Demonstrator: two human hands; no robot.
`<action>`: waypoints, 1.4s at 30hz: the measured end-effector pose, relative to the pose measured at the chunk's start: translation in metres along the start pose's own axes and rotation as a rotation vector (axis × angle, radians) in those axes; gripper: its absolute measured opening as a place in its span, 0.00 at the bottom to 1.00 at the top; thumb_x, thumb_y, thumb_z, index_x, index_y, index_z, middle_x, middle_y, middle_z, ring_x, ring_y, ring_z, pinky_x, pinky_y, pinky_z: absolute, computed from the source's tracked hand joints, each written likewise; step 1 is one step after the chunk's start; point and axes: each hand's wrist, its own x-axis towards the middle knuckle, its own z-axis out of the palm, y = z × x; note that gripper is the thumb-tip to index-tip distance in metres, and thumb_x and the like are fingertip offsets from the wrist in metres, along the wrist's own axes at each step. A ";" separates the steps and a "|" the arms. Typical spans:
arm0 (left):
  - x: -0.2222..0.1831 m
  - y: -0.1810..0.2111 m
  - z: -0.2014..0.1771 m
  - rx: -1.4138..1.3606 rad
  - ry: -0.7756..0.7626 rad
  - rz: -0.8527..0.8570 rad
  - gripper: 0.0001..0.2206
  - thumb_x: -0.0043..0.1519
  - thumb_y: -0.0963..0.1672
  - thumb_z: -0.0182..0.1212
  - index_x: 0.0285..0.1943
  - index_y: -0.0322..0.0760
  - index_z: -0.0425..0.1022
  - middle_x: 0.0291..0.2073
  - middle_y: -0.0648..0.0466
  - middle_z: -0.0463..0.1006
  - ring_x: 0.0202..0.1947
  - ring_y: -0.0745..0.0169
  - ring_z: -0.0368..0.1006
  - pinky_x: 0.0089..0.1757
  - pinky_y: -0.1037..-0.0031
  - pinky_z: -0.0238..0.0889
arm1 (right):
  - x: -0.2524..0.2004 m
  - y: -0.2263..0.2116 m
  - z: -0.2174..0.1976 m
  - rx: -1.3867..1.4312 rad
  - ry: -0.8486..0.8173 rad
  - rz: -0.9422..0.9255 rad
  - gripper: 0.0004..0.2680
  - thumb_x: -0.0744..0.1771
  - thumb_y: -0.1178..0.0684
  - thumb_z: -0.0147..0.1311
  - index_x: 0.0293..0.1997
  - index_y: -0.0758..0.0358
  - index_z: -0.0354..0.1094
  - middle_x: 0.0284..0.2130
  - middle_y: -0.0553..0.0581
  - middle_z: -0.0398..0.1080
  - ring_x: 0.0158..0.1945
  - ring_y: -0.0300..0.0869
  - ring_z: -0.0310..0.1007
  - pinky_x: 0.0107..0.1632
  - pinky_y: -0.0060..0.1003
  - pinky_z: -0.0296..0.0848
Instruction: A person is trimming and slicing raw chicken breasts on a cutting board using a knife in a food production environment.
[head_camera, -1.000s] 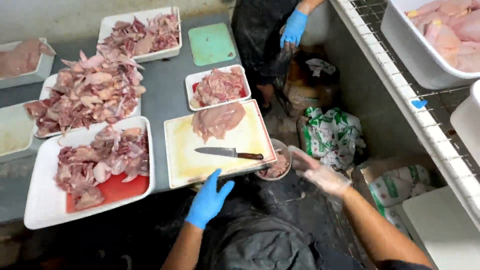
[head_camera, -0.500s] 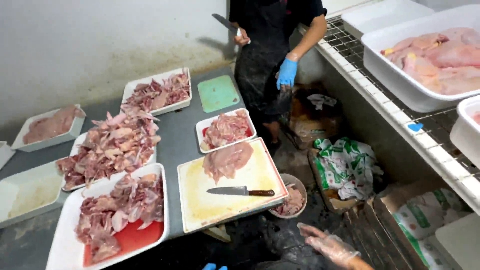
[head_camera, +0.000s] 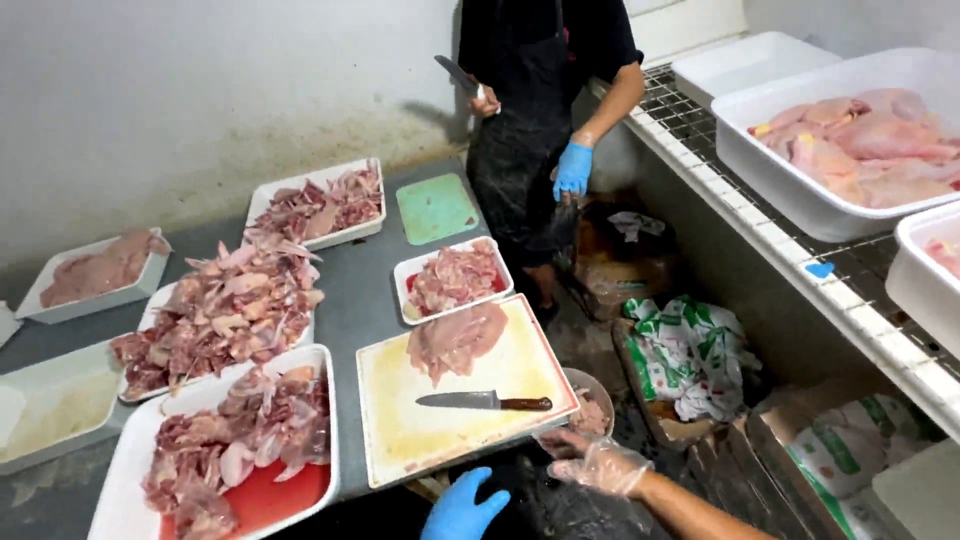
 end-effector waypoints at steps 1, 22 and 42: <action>0.004 -0.015 0.004 0.020 -0.042 -0.094 0.33 0.65 0.61 0.61 0.78 0.55 0.62 0.76 0.63 0.63 0.75 0.66 0.63 0.71 0.71 0.56 | -0.006 0.002 -0.003 -0.008 0.020 0.014 0.29 0.64 0.34 0.63 0.74 0.43 0.61 0.70 0.54 0.66 0.66 0.45 0.72 0.68 0.46 0.75; -0.034 0.037 -0.034 -0.025 -0.168 -0.172 0.33 0.67 0.59 0.57 0.81 0.56 0.59 0.80 0.62 0.59 0.77 0.56 0.59 0.73 0.60 0.54 | -0.230 -0.176 -0.086 0.211 0.919 -1.142 0.33 0.68 0.13 0.59 0.63 0.56 0.74 0.58 0.54 0.78 0.59 0.45 0.83 0.70 0.41 0.85; -0.050 -0.005 -0.019 -0.087 -0.202 -0.285 0.34 0.69 0.60 0.55 0.83 0.55 0.54 0.82 0.61 0.52 0.80 0.55 0.54 0.75 0.60 0.50 | -0.190 -0.190 -0.077 0.290 0.822 -1.073 0.27 0.68 0.18 0.61 0.53 0.55 0.78 0.46 0.53 0.80 0.48 0.42 0.82 0.54 0.38 0.86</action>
